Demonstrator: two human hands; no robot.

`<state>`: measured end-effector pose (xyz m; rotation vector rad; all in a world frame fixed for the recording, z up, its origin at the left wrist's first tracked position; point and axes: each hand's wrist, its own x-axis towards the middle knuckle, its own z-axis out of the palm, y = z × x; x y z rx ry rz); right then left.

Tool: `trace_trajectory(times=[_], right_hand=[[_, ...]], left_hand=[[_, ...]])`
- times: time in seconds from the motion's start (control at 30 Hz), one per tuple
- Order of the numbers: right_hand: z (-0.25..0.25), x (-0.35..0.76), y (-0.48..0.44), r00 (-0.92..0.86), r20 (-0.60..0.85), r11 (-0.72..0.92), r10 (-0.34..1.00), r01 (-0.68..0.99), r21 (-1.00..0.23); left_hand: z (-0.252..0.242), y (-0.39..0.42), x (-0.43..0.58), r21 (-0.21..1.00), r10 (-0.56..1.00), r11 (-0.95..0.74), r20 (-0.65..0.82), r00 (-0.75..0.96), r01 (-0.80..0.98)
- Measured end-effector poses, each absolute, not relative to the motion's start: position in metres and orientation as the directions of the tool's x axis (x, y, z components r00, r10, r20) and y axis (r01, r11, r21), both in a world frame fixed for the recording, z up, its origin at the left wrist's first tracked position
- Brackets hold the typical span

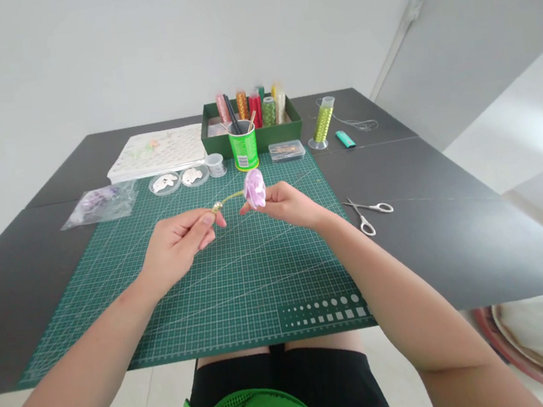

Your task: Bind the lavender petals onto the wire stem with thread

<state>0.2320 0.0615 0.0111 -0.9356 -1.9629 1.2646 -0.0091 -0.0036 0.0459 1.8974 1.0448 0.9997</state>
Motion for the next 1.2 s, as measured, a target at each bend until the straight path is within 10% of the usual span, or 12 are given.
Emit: trace_trajectory(times=[0.6, 1.2], right_hand=[[0.039, 0.248, 0.053, -0.672, 0.071, 0.299, 0.737, 0.23, -0.926], [0.059, 0.241, 0.031, -0.717, 0.197, 0.373, 0.668, 0.095, -0.923]], left_hand=[[0.024, 0.013, -0.009, 0.812, 0.89, -0.433, 0.453, 0.044, 0.392], [0.019, 0.003, 0.006, 0.6, 0.827, -0.52, 0.174, 0.534, 0.608]])
